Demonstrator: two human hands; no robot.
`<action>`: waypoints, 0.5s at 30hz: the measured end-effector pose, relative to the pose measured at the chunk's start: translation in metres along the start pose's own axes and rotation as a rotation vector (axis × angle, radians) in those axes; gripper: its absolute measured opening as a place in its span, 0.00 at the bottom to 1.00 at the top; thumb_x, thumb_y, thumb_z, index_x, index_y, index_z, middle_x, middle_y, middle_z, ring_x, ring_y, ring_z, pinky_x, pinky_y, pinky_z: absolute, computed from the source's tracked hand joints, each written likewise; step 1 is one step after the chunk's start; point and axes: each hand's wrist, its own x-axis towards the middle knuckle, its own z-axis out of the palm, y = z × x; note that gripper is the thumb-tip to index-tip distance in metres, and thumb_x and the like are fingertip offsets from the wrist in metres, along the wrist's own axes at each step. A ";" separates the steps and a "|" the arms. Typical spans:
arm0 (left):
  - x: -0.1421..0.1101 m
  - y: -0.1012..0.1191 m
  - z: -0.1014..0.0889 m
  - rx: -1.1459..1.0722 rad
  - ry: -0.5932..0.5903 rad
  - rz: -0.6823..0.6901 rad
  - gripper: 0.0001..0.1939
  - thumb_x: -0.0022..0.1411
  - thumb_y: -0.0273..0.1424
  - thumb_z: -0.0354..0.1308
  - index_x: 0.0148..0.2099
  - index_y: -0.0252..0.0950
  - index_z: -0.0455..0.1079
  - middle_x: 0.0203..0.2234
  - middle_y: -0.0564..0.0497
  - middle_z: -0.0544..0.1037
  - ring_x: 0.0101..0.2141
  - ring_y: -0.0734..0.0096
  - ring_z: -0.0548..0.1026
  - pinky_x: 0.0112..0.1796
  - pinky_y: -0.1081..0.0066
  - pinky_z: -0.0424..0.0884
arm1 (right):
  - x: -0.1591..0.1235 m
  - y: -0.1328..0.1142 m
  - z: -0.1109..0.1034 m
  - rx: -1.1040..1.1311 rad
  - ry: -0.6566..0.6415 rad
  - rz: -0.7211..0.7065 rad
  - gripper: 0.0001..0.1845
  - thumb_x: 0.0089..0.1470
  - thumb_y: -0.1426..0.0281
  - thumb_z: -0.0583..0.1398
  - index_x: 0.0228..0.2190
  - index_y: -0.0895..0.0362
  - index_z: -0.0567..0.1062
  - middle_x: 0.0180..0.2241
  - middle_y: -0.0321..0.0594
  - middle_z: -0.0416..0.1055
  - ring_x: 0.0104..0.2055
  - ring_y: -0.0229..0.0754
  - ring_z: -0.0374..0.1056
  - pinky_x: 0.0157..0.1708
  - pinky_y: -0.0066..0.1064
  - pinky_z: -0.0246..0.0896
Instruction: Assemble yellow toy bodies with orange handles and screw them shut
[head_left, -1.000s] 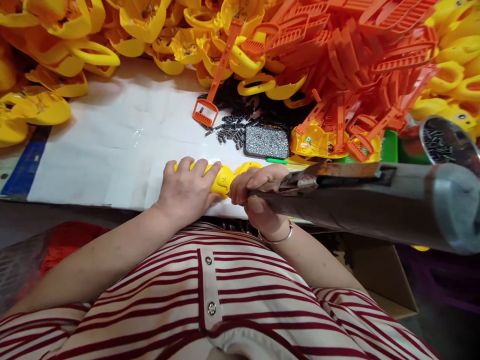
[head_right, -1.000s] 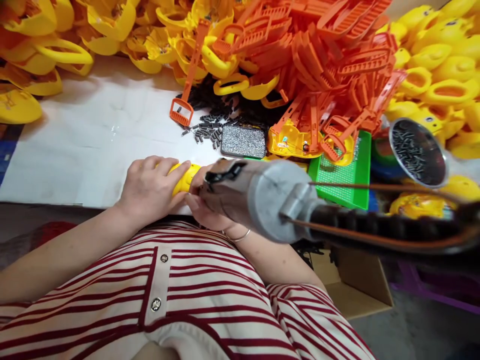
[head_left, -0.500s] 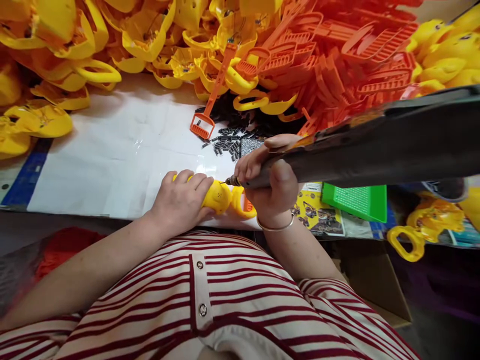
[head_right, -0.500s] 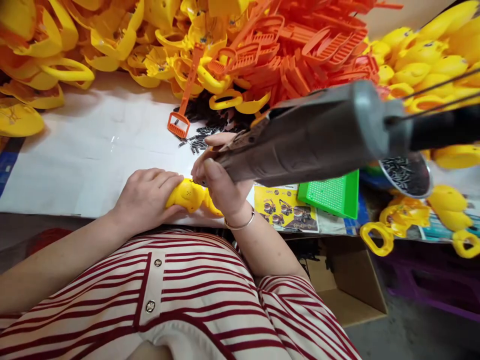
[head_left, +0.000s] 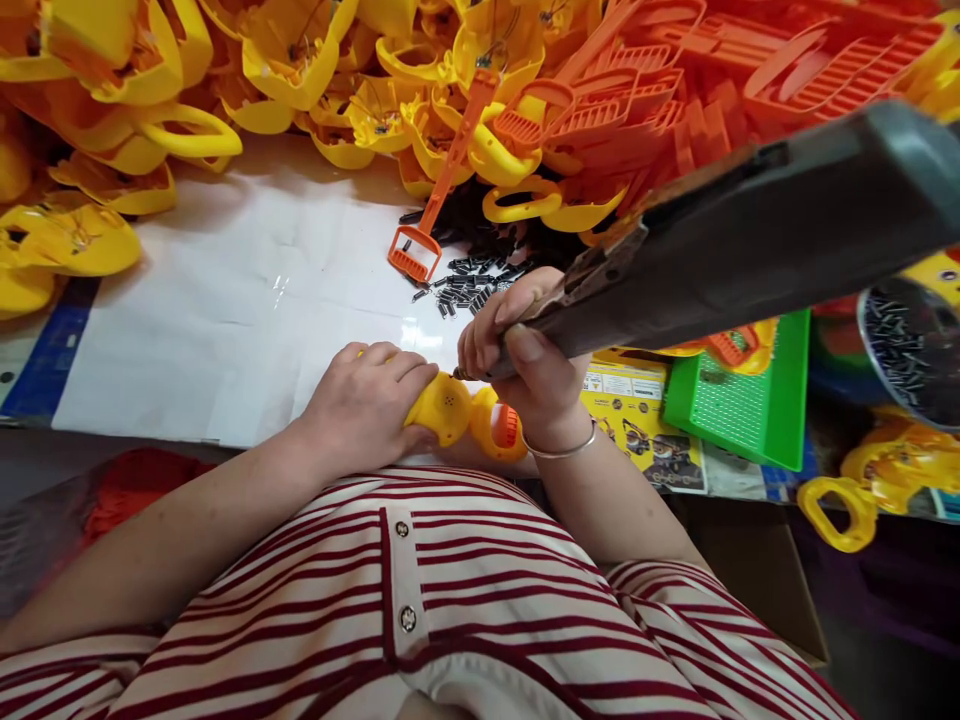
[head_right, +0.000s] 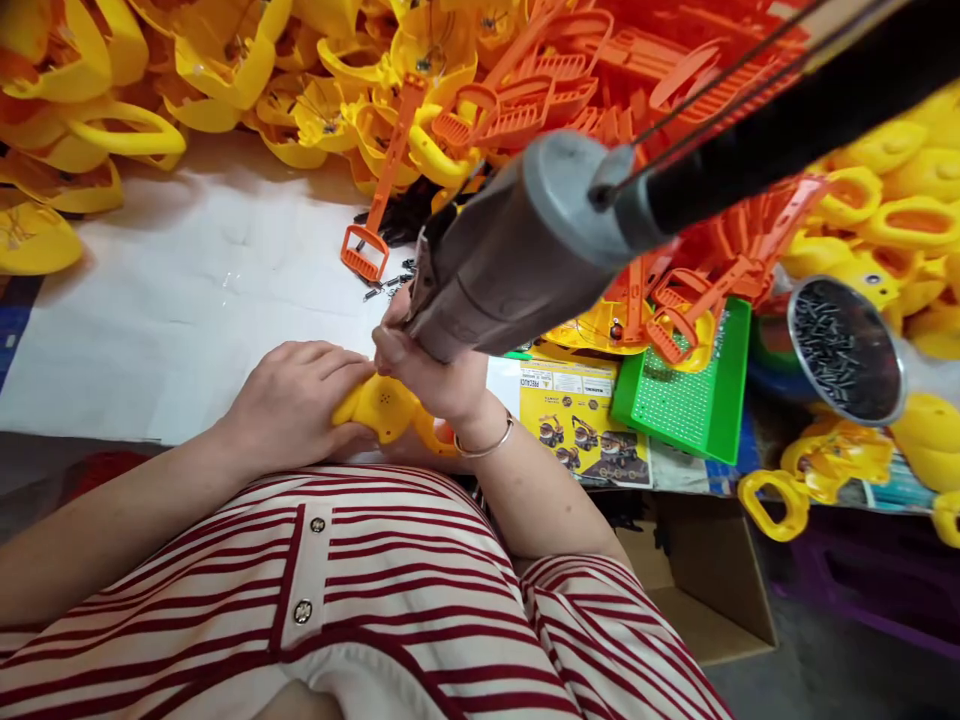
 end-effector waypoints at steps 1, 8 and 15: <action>0.001 0.000 -0.001 -0.007 -0.016 0.000 0.24 0.55 0.41 0.62 0.52 0.36 0.73 0.46 0.43 0.80 0.47 0.50 0.75 0.46 0.53 0.68 | 0.002 -0.001 0.000 0.011 -0.020 0.023 0.24 0.45 0.48 0.66 0.24 0.52 0.64 0.13 0.23 0.58 0.14 0.31 0.56 0.14 0.26 0.55; 0.009 -0.006 -0.007 -0.025 -0.138 0.029 0.26 0.54 0.44 0.62 0.53 0.38 0.73 0.47 0.45 0.79 0.48 0.50 0.74 0.46 0.53 0.68 | 0.000 0.003 -0.012 0.099 -0.140 0.048 0.22 0.42 0.51 0.68 0.24 0.52 0.67 0.14 0.25 0.60 0.15 0.33 0.58 0.15 0.28 0.55; 0.005 -0.007 -0.006 -0.016 -0.123 0.051 0.26 0.55 0.42 0.61 0.54 0.38 0.72 0.48 0.45 0.79 0.48 0.50 0.74 0.47 0.53 0.67 | -0.007 -0.006 -0.003 0.079 0.106 0.019 0.24 0.44 0.49 0.67 0.30 0.51 0.67 0.13 0.22 0.59 0.12 0.32 0.56 0.14 0.27 0.55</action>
